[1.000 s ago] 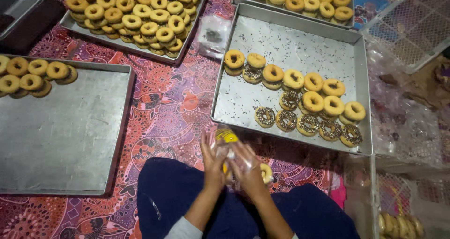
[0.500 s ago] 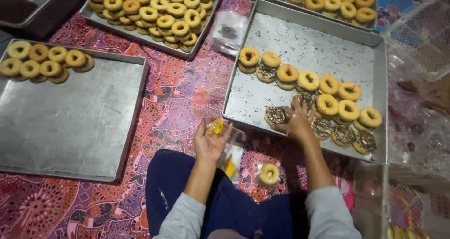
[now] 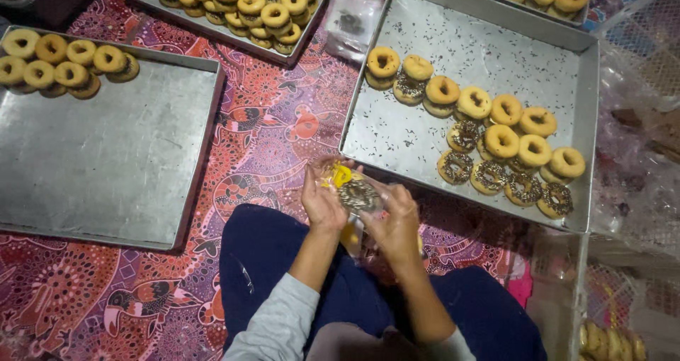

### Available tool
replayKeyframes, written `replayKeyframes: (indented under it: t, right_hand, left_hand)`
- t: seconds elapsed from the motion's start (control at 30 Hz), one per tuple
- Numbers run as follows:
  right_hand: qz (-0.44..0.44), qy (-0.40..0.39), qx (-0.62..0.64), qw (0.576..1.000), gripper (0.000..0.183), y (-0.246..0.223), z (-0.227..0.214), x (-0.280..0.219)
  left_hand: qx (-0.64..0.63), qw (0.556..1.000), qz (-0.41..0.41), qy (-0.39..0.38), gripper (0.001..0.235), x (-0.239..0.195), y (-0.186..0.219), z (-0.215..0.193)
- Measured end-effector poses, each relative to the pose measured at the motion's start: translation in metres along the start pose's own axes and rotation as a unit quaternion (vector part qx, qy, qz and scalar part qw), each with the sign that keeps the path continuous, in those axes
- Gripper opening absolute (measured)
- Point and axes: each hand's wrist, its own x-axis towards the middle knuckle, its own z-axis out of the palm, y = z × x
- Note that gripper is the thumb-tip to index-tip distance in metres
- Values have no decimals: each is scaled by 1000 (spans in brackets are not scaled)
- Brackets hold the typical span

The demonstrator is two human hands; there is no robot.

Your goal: The person sits on a patterned mat and repeatedly picks donuts from metal trays, places them into small clear plastic bags, and sets the filled bags into a nearby crate. The person handles both plain and chocolate-sprinkled donuts throughout the clip.

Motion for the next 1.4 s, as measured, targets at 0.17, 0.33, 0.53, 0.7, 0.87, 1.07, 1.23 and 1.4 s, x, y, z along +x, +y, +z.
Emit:
replayKeyframes:
  t: [0.17, 0.33, 0.53, 0.7, 0.87, 1.07, 1.23, 1.4]
  right_hand:
    - [-142, 111, -114, 977, 66, -28, 18, 6]
    - [-28, 37, 93, 995, 66, -19, 15, 18]
    - [-86, -169, 65, 980, 72, 11, 4, 11]
    - [-45, -263, 149, 952, 52, -2, 26, -5]
    - [3, -366, 69, 928, 47, -48, 43, -10]
    - [-1, -471, 46, 881, 34, -85, 57, -19]
    - [64, -451, 59, 888, 28, -91, 75, -27]
    - [-91, -343, -106, 929, 29, -87, 80, -41]
  left_hand:
    - [-5, 995, -86, -55, 58, -19, -17, 11]
    - [116, 989, -36, -82, 70, -70, -18, 37]
    - [757, 485, 336, -280, 82, -106, 70, 46]
    - [785, 447, 339, -263, 27, -133, 111, 38]
    - [731, 558, 318, -230, 32, -167, 146, 31]
    - [720, 636, 277, -23, 11, -190, 158, 28]
    - [698, 642, 293, -120, 21, -195, 166, 9]
    - [610, 766, 200, 38, 14, -193, 156, -24]
